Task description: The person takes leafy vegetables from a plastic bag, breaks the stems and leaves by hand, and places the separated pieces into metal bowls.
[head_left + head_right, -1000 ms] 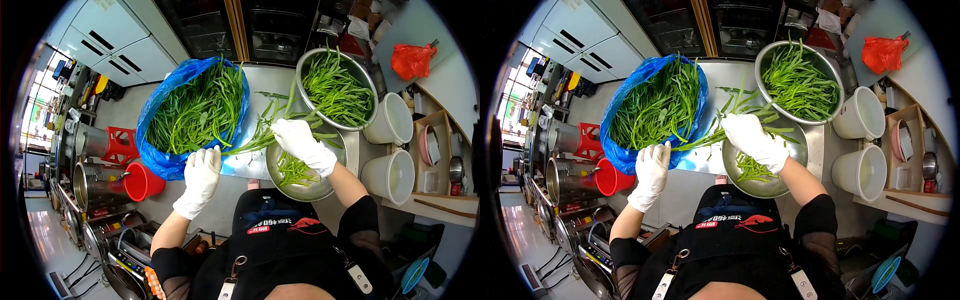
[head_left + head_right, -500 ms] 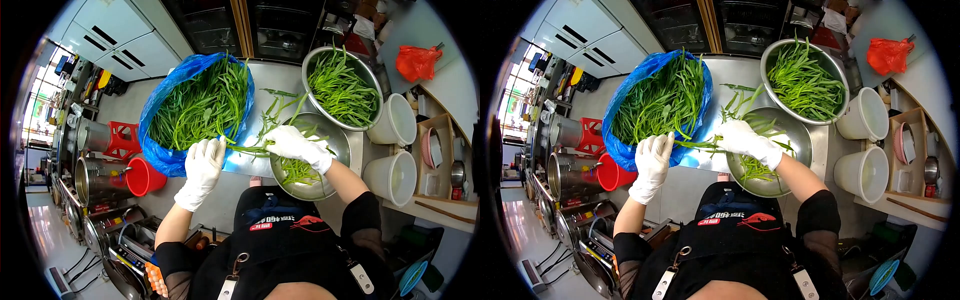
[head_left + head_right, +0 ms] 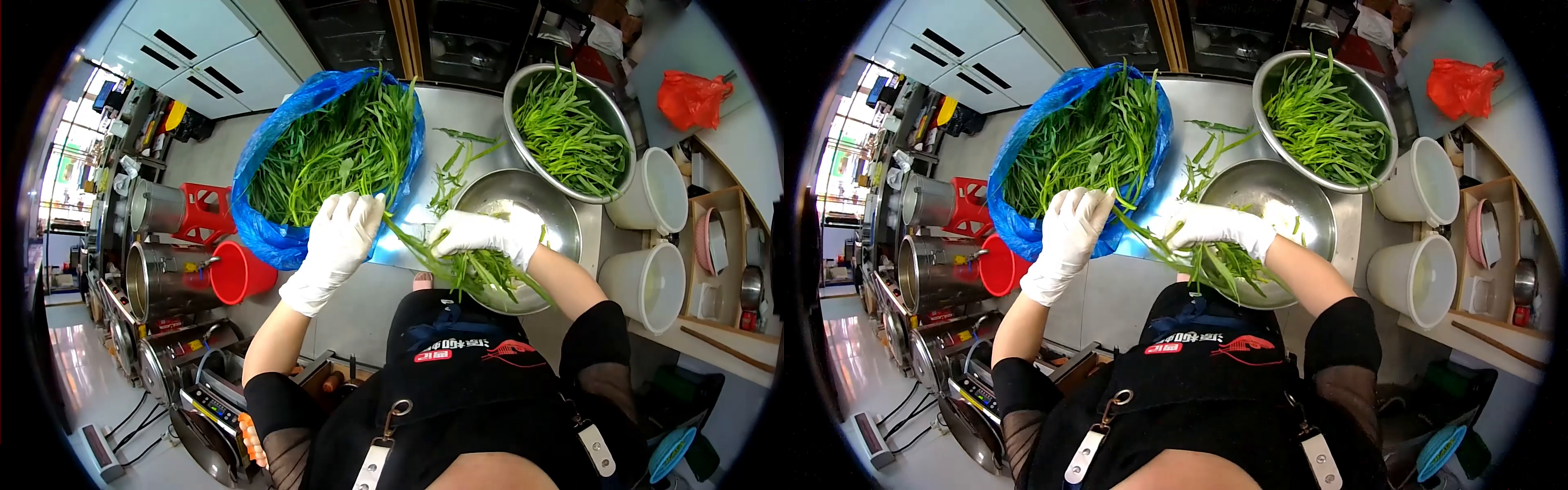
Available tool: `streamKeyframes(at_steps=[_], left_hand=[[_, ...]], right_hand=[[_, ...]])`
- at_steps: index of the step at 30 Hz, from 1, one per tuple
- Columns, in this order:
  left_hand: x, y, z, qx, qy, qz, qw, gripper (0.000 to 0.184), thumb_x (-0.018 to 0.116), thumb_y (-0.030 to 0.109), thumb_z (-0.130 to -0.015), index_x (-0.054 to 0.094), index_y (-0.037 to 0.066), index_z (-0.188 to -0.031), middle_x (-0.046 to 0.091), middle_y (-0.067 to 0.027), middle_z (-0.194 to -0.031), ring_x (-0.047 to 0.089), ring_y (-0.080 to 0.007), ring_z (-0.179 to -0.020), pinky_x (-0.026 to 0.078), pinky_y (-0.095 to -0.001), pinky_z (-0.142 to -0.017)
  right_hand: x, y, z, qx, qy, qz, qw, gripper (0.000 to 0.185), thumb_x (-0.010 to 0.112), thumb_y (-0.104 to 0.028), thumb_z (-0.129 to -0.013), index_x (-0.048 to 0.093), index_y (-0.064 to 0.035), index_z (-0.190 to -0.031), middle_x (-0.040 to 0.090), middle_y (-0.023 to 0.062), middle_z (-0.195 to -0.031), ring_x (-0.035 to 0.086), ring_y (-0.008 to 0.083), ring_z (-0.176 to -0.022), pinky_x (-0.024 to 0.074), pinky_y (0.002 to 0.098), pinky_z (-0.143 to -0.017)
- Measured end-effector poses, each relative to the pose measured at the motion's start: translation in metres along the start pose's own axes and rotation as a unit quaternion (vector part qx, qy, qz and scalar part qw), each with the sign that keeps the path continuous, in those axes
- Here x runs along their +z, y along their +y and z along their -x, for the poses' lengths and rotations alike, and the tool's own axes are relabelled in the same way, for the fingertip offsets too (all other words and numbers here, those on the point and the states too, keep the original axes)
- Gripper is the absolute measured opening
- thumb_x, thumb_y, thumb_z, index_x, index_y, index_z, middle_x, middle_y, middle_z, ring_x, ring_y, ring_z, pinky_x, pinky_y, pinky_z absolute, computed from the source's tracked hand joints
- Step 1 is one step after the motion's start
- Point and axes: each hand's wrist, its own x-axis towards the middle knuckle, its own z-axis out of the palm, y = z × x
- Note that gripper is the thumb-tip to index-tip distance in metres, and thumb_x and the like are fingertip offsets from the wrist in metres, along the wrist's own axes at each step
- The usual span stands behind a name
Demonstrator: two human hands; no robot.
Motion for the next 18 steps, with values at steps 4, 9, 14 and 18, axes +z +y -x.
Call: streamKeyframes(at_steps=[4, 9, 14, 18], left_hand=[[0.007, 0.001, 0.013, -0.013, -0.055, 0.008, 0.998, 0.044, 0.063, 0.008, -0.072, 0.061, 0.007, -0.116, 0.056, -0.0036, -0.094, 0.055, -0.0211, -0.084, 0.044, -0.0346, -0.073], [0.015, 0.013, 0.017, 0.001, -0.054, 0.018, 0.998, 0.044, 0.062, 0.008, -0.073, 0.061, 0.005, -0.117, 0.056, -0.0043, -0.094, 0.055, -0.0218, -0.085, 0.044, -0.0352, -0.073], [0.003, 0.009, 0.002, -0.013, -0.015, -0.013, 1.000, 0.046, 0.062, 0.008, -0.071, 0.062, 0.006, -0.117, 0.058, -0.0034, -0.095, 0.056, -0.0217, -0.087, 0.044, -0.0352, -0.074], [0.004, 0.006, 0.003, -0.017, -0.019, -0.002, 1.000, 0.046, 0.063, 0.008, -0.071, 0.062, 0.007, -0.118, 0.057, -0.0027, -0.092, 0.055, -0.0210, -0.085, 0.043, -0.0345, -0.071]], right_hand=[[-0.020, 0.017, 0.021, 0.126, 0.147, -0.099, 0.976, 0.020, 0.064, -0.019, -0.079, 0.063, -0.0036, -0.067, 0.047, -0.0046, -0.056, 0.038, 0.0047, -0.054, 0.0301, 0.0242, -0.049], [-0.018, 0.017, 0.031, 0.097, 0.195, -0.063, 0.974, 0.020, 0.065, -0.019, -0.080, 0.071, 0.0000, -0.080, 0.059, -0.0013, -0.063, 0.045, 0.0065, -0.056, 0.0359, 0.0255, -0.051], [-0.006, 0.033, 0.017, 0.054, 0.102, -0.003, 0.993, 0.024, 0.068, -0.016, -0.080, 0.070, 0.0040, -0.093, 0.061, 0.0022, -0.066, 0.047, 0.0058, -0.059, 0.0410, 0.0245, -0.055], [-0.004, 0.023, 0.023, 0.108, 0.175, -0.077, 0.976, 0.022, 0.067, -0.018, -0.081, 0.071, 0.0016, -0.090, 0.063, -0.0005, -0.069, 0.050, 0.0059, -0.065, 0.0431, 0.0256, -0.061]])
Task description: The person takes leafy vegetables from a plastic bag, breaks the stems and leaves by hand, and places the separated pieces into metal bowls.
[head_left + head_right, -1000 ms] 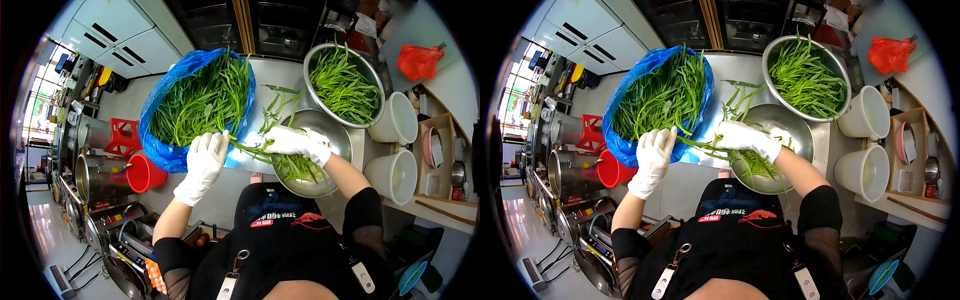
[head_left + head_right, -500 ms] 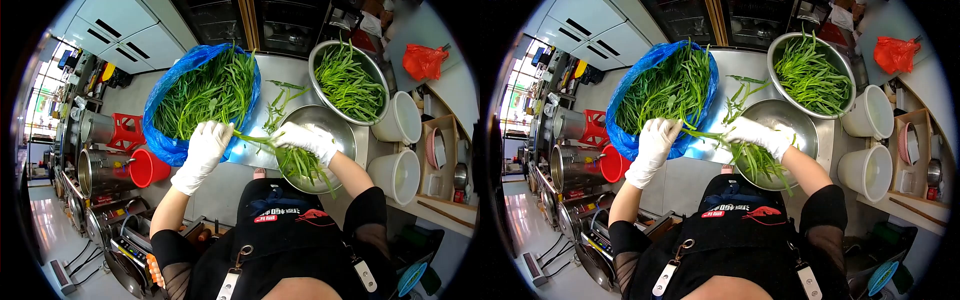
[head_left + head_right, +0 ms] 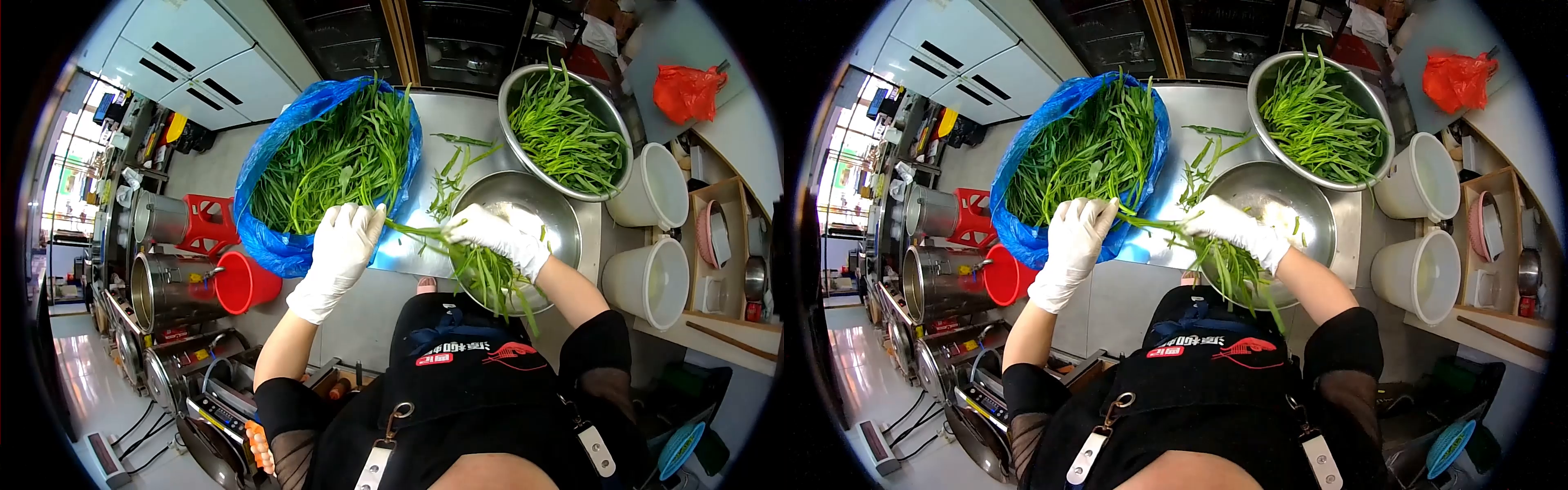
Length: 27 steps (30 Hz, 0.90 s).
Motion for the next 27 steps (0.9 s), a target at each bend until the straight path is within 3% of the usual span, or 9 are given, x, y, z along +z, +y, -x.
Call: streamKeyframes(at_steps=[3, 8, 9, 12, 14, 17, 21, 26, 27], left_hand=[[0.011, 0.007, 0.010, 0.000, -0.040, 0.022, 0.999, 0.043, 0.063, 0.008, -0.073, 0.063, 0.008, -0.116, 0.055, -0.0023, -0.088, 0.054, -0.0202, -0.083, 0.042, -0.0341, -0.068], [0.019, 0.019, 0.009, -0.042, -0.035, 0.043, 0.998, 0.027, 0.063, 0.008, -0.078, 0.066, 0.004, -0.105, 0.051, -0.0037, -0.078, 0.051, -0.0208, -0.077, 0.040, -0.0330, -0.066], [0.021, 0.016, 0.011, -0.073, -0.042, 0.055, 0.995, 0.026, 0.063, 0.008, -0.078, 0.067, 0.005, -0.104, 0.051, -0.0034, -0.077, 0.051, -0.0207, -0.077, 0.040, -0.0331, -0.066], [0.026, 0.017, 0.012, -0.145, -0.055, 0.145, 0.977, 0.024, 0.064, 0.010, -0.080, 0.072, 0.011, -0.102, 0.052, -0.0040, -0.071, 0.053, -0.0225, -0.072, 0.040, -0.0346, -0.062], [0.030, 0.021, 0.006, -0.166, -0.061, 0.219, 0.959, 0.024, 0.065, 0.011, -0.080, 0.072, 0.012, -0.103, 0.052, -0.0053, -0.068, 0.053, -0.0237, -0.067, 0.041, -0.0359, -0.060], [0.031, 0.025, -0.005, -0.285, -0.126, 0.447, 0.838, 0.027, 0.065, 0.010, -0.085, 0.069, 0.008, -0.112, 0.062, -0.0065, -0.075, 0.058, -0.0189, -0.068, 0.046, -0.0299, -0.064], [0.030, 0.027, -0.010, -0.414, -0.161, 0.665, 0.601, 0.027, 0.063, 0.012, -0.090, 0.067, 0.000, -0.114, 0.066, -0.0004, -0.081, 0.054, -0.0065, -0.072, 0.045, -0.0231, -0.069], [0.024, 0.029, -0.007, -0.354, -0.171, 0.733, 0.556, 0.027, 0.062, 0.014, -0.090, 0.068, 0.002, -0.114, 0.062, 0.0037, -0.081, 0.051, -0.0046, -0.074, 0.042, -0.0205, -0.068], [0.024, 0.033, -0.007, -0.356, -0.161, 0.739, 0.549, 0.028, 0.062, 0.015, -0.090, 0.068, 0.002, -0.114, 0.062, 0.0040, -0.080, 0.050, -0.0046, -0.073, 0.042, -0.0204, -0.067]], right_hand=[[-0.013, -0.008, 0.006, 0.036, 0.098, -0.022, 0.994, 0.019, 0.065, -0.016, -0.082, 0.073, -0.0005, -0.089, 0.067, 0.0016, -0.077, 0.056, 0.0078, -0.069, 0.0448, 0.0248, -0.064], [-0.046, 0.020, 0.006, -0.097, 0.210, -0.105, 0.967, 0.020, 0.059, -0.017, -0.085, 0.072, -0.0016, -0.084, 0.068, 0.0002, -0.079, 0.054, 0.0079, -0.069, 0.0409, 0.0213, -0.063], [-0.053, 0.013, 0.004, -0.035, 0.259, -0.155, 0.953, 0.017, 0.061, -0.015, -0.082, 0.072, -0.0016, -0.085, 0.068, 0.0000, -0.080, 0.054, 0.0088, -0.069, 0.0403, 0.0207, -0.061], [-0.054, -0.016, 0.007, -0.145, 0.338, 0.014, 0.930, 0.020, 0.066, -0.019, -0.083, 0.072, -0.0014, -0.090, 0.068, 0.0022, -0.082, 0.057, 0.0111, -0.070, 0.0469, 0.0257, -0.067], [-0.032, -0.043, 0.013, -0.272, 0.356, 0.257, 0.856, 0.013, 0.064, -0.019, -0.085, 0.072, -0.0094, -0.087, 0.064, 0.0042, -0.096, 0.064, 0.0199, -0.074, 0.0509, 0.0318, -0.071], [0.013, -0.054, 0.010, -0.369, 0.283, 0.359, 0.809, 0.006, 0.063, -0.020, -0.084, 0.064, -0.0139, -0.085, 0.061, 0.0011, -0.101, 0.063, 0.0208, -0.061, 0.0512, 0.0301, -0.054], [0.038, -0.029, -0.002, -0.379, 0.247, 0.430, 0.781, 0.020, 0.065, -0.015, -0.077, 0.063, -0.0089, -0.096, 0.063, 0.0048, -0.092, 0.065, 0.0225, -0.072, 0.0527, 0.0319, -0.060], [0.032, -0.032, 0.013, -0.411, 0.231, 0.389, 0.792, 0.028, 0.064, -0.016, -0.075, 0.063, -0.0081, -0.102, 0.062, 0.0060, -0.088, 0.064, 0.0247, -0.072, 0.0521, 0.0348, -0.061], [0.027, -0.030, 0.018, -0.366, 0.192, 0.355, 0.839, 0.029, 0.063, -0.015, -0.077, 0.064, -0.0078, -0.105, 0.064, 0.0076, -0.092, 0.065, 0.0273, -0.077, 0.0530, 0.0351, -0.065]])
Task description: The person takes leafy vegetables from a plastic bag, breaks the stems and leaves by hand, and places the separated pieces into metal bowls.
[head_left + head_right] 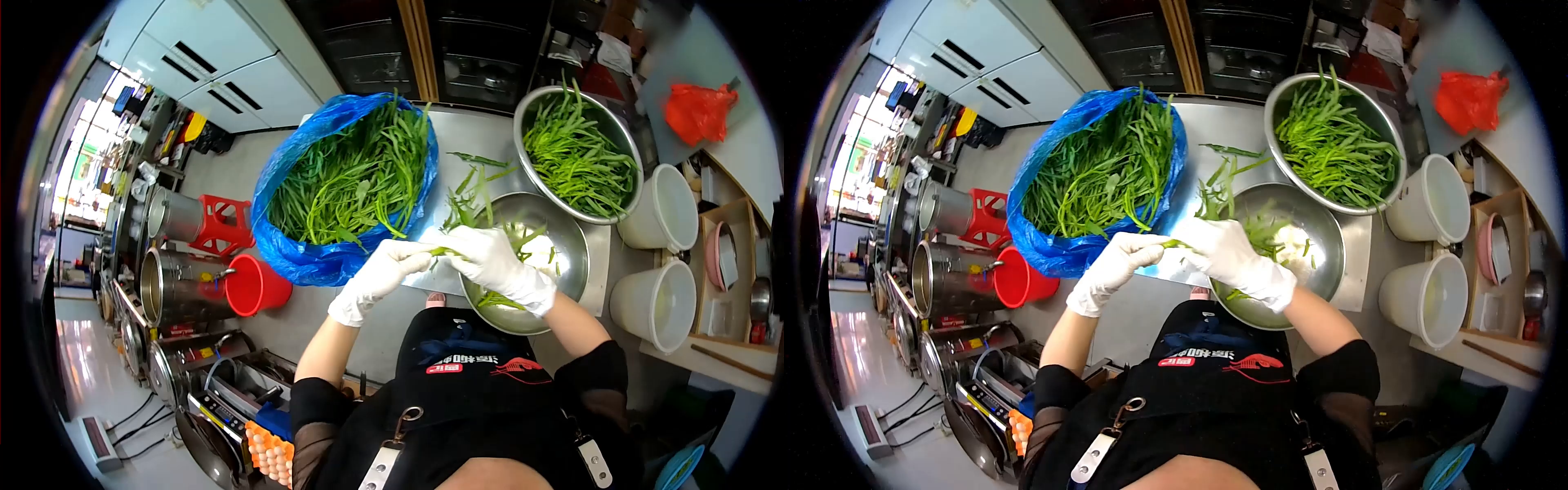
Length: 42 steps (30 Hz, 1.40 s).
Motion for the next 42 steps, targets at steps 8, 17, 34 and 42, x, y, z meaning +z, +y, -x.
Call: streamKeyframes(at_steps=[8, 17, 34, 42], left_hand=[[0.047, -0.009, -0.019, 0.053, -0.014, 0.101, 0.993, 0.033, 0.064, 0.020, -0.089, 0.066, 0.001, -0.116, 0.066, -0.0032, -0.084, 0.057, -0.0104, -0.082, 0.046, -0.0245, -0.078], [0.042, -0.076, -0.032, -0.036, 0.284, 0.069, 0.956, 0.048, 0.057, 0.047, -0.092, 0.069, 0.002, -0.081, 0.063, -0.0049, -0.065, 0.057, -0.0140, -0.058, 0.042, -0.0241, -0.054], [0.023, -0.052, 0.004, 0.027, 0.393, 0.246, 0.886, 0.026, 0.062, 0.013, -0.091, 0.063, -0.004, -0.110, 0.067, -0.0053, -0.089, 0.057, -0.0086, -0.068, 0.043, -0.0206, -0.058], [0.012, -0.047, 0.032, 0.081, 0.472, 0.105, 0.871, 0.024, 0.061, 0.009, -0.089, 0.068, -0.004, -0.107, 0.066, -0.0029, -0.081, 0.054, -0.0060, -0.063, 0.043, -0.0200, -0.059]], right_hand=[[-0.091, 0.024, 0.026, 0.359, 0.165, -0.321, 0.861, 0.017, 0.063, -0.015, -0.089, 0.070, -0.0024, -0.098, 0.069, 0.0025, -0.087, 0.062, 0.0079, -0.079, 0.0466, 0.0214, -0.065], [-0.163, 0.077, 0.089, 0.267, 0.314, -0.345, 0.843, 0.022, 0.058, -0.017, -0.095, 0.063, 0.0011, -0.106, 0.066, 0.0077, -0.097, 0.061, 0.0144, -0.089, 0.0464, 0.0267, -0.085], [-0.081, 0.063, 0.036, 0.266, 0.219, -0.561, 0.753, 0.018, 0.054, -0.019, -0.097, 0.057, -0.0011, -0.099, 0.052, 0.0036, -0.077, 0.055, 0.0144, -0.068, 0.0530, 0.0329, -0.072], [-0.071, 0.029, 0.000, 0.344, 0.120, -0.373, 0.853, 0.008, 0.067, -0.010, -0.086, 0.064, -0.0029, -0.088, 0.052, -0.0040, -0.068, 0.043, 0.0037, -0.054, 0.0337, 0.0196, -0.049]])
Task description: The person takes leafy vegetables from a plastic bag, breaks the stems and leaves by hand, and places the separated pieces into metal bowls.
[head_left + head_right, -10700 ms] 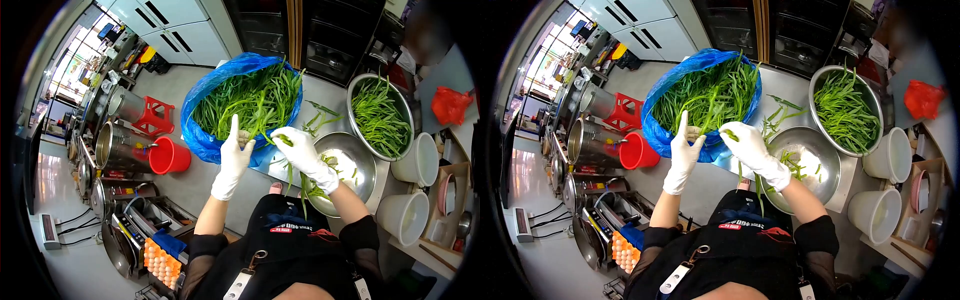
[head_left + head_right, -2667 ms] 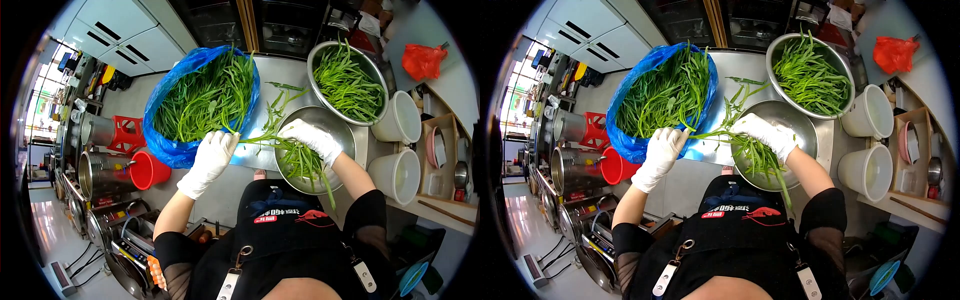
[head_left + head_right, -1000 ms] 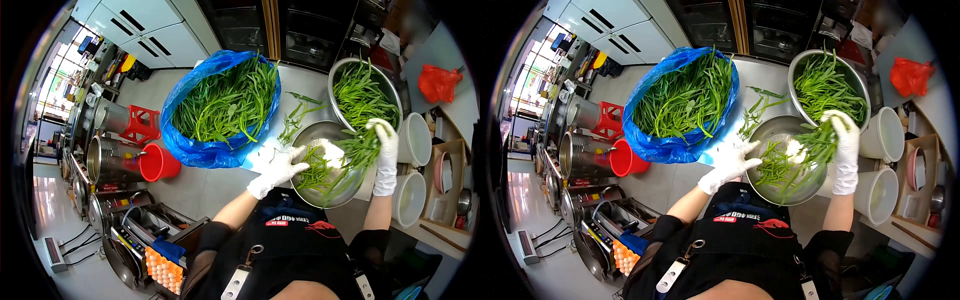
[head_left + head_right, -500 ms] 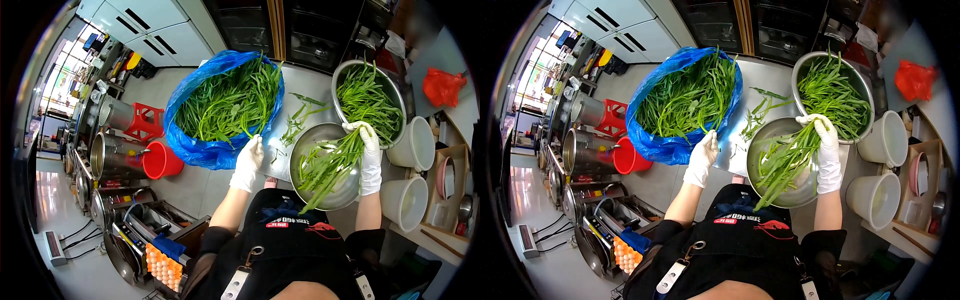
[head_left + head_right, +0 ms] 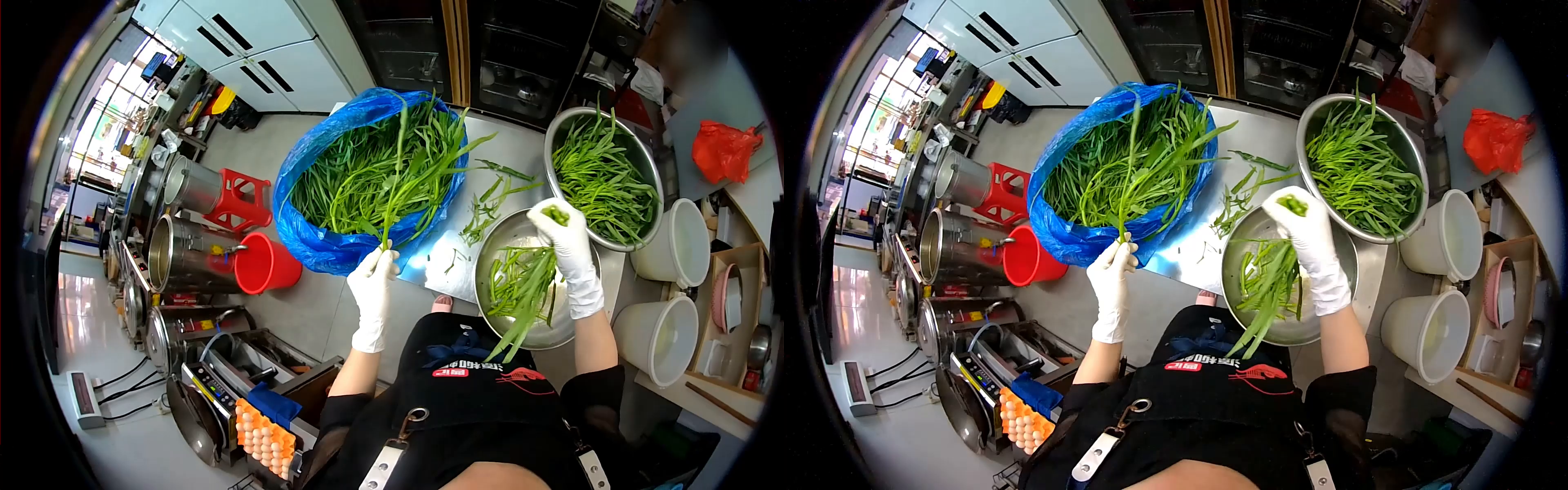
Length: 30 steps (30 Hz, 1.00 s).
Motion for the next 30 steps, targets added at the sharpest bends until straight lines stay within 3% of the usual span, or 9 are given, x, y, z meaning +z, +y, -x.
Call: streamKeyframes(at_steps=[3, 6, 9, 12, 13, 19, 26, 29, 30], left_hand=[[-0.006, 0.003, 0.002, 0.009, -0.018, -0.025, 0.999, 0.022, 0.062, 0.008, -0.088, 0.069, -0.003, -0.106, 0.065, -0.0020, -0.079, 0.053, -0.0055, -0.062, 0.041, -0.0199, -0.058], [-0.005, 0.007, 0.003, 0.007, -0.035, -0.032, 0.999, 0.021, 0.063, 0.006, -0.087, 0.069, -0.003, -0.105, 0.063, -0.0010, -0.076, 0.051, -0.0051, -0.062, 0.040, -0.0198, -0.058], [-0.008, 0.012, 0.005, 0.010, -0.068, -0.066, 0.995, 0.022, 0.064, 0.005, -0.086, 0.069, -0.003, -0.106, 0.062, 0.0004, -0.074, 0.050, -0.0046, -0.063, 0.039, -0.0194, -0.058], [-0.001, 0.021, 0.009, 0.020, -0.094, -0.065, 0.993, 0.021, 0.064, 0.004, -0.085, 0.069, -0.003, -0.104, 0.059, 0.0010, -0.073, 0.047, -0.0040, -0.060, 0.036, -0.0196, -0.056], [0.002, 0.024, 0.011, 0.023, -0.101, -0.057, 0.993, 0.021, 0.063, 0.004, -0.085, 0.070, -0.003, -0.103, 0.058, 0.0011, -0.072, 0.045, -0.0038, -0.059, 0.035, -0.0197, -0.054], [0.005, 0.036, 0.015, -0.056, -0.185, -0.060, 0.979, 0.013, 0.062, 0.008, -0.085, 0.070, -0.001, -0.090, 0.053, 0.0030, -0.064, 0.041, -0.0035, -0.055, 0.030, -0.0197, -0.052], [0.014, 0.039, 0.009, -0.095, -0.260, -0.049, 0.960, 0.015, 0.062, 0.012, -0.085, 0.066, 0.000, -0.078, 0.053, 0.0027, -0.064, 0.042, -0.0040, -0.057, 0.030, -0.0209, -0.052], [0.019, 0.035, 0.007, -0.088, -0.298, 0.024, 0.950, 0.019, 0.061, 0.014, -0.086, 0.063, 0.001, -0.072, 0.050, 0.0036, -0.061, 0.039, -0.0041, -0.055, 0.027, -0.0215, -0.050], [0.021, 0.026, 0.004, -0.090, -0.311, 0.071, 0.944, 0.018, 0.061, 0.014, -0.086, 0.065, 0.001, -0.075, 0.050, 0.0036, -0.062, 0.039, -0.0040, -0.056, 0.027, -0.0216, -0.051]], right_hand=[[0.025, -0.008, -0.002, -0.067, -0.015, 0.122, 0.990, 0.013, 0.070, -0.012, -0.084, 0.067, -0.0014, -0.091, 0.065, 0.0012, -0.081, 0.057, 0.0070, -0.070, 0.0465, 0.0225, -0.064], [0.051, -0.007, -0.003, -0.151, -0.052, 0.174, 0.972, 0.015, 0.069, -0.011, -0.083, 0.068, -0.0015, -0.094, 0.069, 0.0083, -0.088, 0.065, 0.0123, -0.081, 0.0502, 0.0259, -0.072], [0.074, -0.003, -0.001, -0.286, -0.069, 0.309, 0.904, 0.024, 0.070, -0.015, -0.079, 0.068, -0.0068, -0.101, 0.064, 0.0083, -0.080, 0.064, 0.0232, -0.072, 0.0515, 0.0312, -0.065], [0.096, 0.010, -0.007, -0.503, -0.072, 0.396, 0.765, 0.046, 0.069, -0.024, -0.070, 0.064, -0.0060, -0.111, 0.058, 0.0045, -0.076, 0.059, 0.0207, -0.067, 0.0487, 0.0327, -0.058], [0.102, 0.001, 0.000, -0.509, -0.089, 0.462, 0.721, 0.041, 0.064, -0.022, -0.073, 0.064, -0.0049, -0.111, 0.056, 0.0031, -0.076, 0.058, 0.0187, -0.070, 0.0474, 0.0307, -0.060], [0.115, 0.021, 0.004, -0.509, -0.119, 0.507, 0.685, 0.032, 0.058, -0.020, -0.075, 0.064, -0.0062, -0.104, 0.055, 0.0004, -0.076, 0.057, 0.0154, -0.073, 0.0466, 0.0280, -0.062], [0.103, 0.030, 0.008, -0.494, -0.120, 0.495, 0.705, 0.028, 0.059, -0.022, -0.076, 0.065, -0.0108, -0.101, 0.052, -0.0004, -0.072, 0.057, 0.0154, -0.067, 0.0461, 0.0301, -0.057], [0.094, 0.021, 0.012, -0.441, -0.095, 0.380, 0.807, 0.023, 0.064, -0.022, -0.075, 0.067, -0.0118, -0.096, 0.057, 0.0011, -0.071, 0.060, 0.0197, -0.066, 0.0486, 0.0322, -0.057], [0.088, 0.024, 0.012, -0.313, -0.076, 0.268, 0.908, 0.018, 0.068, -0.018, -0.078, 0.070, -0.0091, -0.093, 0.065, 0.0047, -0.076, 0.065, 0.0198, -0.068, 0.0512, 0.0306, -0.060]])
